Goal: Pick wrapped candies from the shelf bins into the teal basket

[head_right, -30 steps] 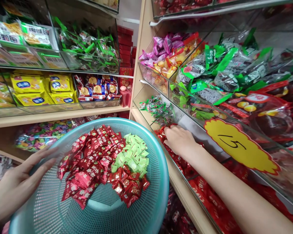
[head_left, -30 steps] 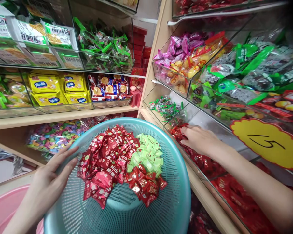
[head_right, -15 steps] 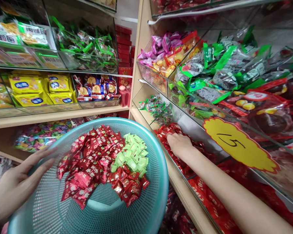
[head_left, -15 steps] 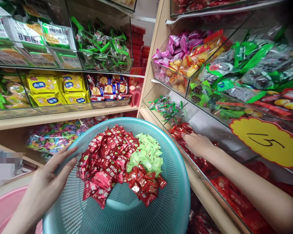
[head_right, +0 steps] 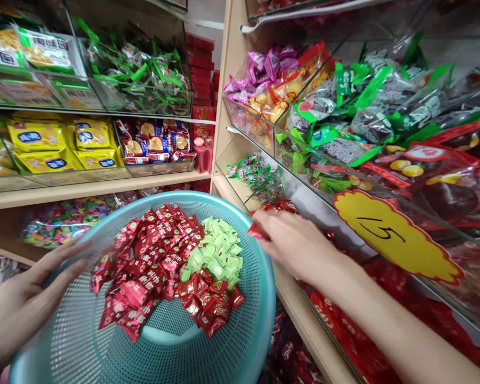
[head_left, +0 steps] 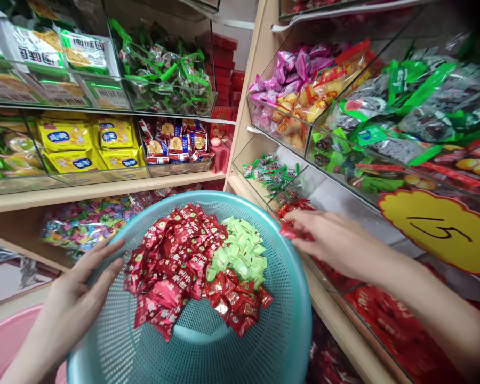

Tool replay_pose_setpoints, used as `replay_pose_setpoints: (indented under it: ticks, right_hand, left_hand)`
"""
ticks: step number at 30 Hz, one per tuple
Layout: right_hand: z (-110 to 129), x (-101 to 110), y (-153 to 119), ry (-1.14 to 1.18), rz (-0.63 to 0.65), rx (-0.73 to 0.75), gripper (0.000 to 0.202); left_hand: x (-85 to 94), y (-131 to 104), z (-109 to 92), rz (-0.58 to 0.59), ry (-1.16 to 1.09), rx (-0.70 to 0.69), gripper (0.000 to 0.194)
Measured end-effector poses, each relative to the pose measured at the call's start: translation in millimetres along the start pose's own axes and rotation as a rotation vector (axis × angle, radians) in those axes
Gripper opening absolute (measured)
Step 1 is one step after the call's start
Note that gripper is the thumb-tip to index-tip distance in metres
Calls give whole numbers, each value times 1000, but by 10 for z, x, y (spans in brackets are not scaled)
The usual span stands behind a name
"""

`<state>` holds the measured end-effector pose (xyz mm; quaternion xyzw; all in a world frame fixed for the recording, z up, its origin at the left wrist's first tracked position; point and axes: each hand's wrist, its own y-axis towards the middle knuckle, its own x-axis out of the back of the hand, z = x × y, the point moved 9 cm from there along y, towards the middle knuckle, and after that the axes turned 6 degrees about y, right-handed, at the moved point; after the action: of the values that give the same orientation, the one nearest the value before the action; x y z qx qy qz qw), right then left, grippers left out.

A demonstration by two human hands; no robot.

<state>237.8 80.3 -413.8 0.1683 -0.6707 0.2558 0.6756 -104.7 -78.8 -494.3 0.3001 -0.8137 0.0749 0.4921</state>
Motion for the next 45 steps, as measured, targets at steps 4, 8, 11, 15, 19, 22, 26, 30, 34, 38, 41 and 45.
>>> replay_pose_setpoints:
  ticks: [4, 8, 11, 15, 19, 22, 26, 30, 34, 38, 41, 45]
  right_hand:
    - [438, -493, -67, 197, 119, 180, 20]
    - [514, -888, -116, 180, 160, 195, 17]
    - [504, -975, -146, 100, 172, 201, 21]
    - [530, -1016, -166, 1, 247, 172, 21]
    - [586, -1089, -185, -15, 319, 161, 21]
    - [578, -968, -157, -11, 222, 179, 22]
    - [402, -504, -58, -106, 47, 139, 23]
    - [15, -74, 85, -244, -1, -36, 21]
    - [-429, -119, 172, -317, 130, -239, 26]
    - [-658, -452, 165, -292, 306, -315, 27]
    - [-709, -603, 149, -286, 341, -321, 29]
    - [-715, -674, 149, -293, 331, -304, 35]
  left_hand:
    - [10, -8, -27, 1, 1, -3, 55]
    - [15, -23, -33, 24, -14, 20, 57]
    - [15, -20, -22, 23, -17, 23, 57]
    - [15, -6, -1, 2, 2, 17, 56]
    - [3, -2, 13, 15, -6, 26, 57]
    - [1, -2, 18, 19, 1, 26, 59]
    - [4, 5, 17, 5, -4, 19, 60]
    - [-5, 7, 5, 15, -14, 24, 61]
    - [11, 2, -11, 0, -8, 14, 61]
    - [-10, 1, 2, 19, -12, 19, 59]
    - [-4, 2, 4, 15, -10, 21, 59]
    - [10, 1, 5, -2, 5, 15, 59]
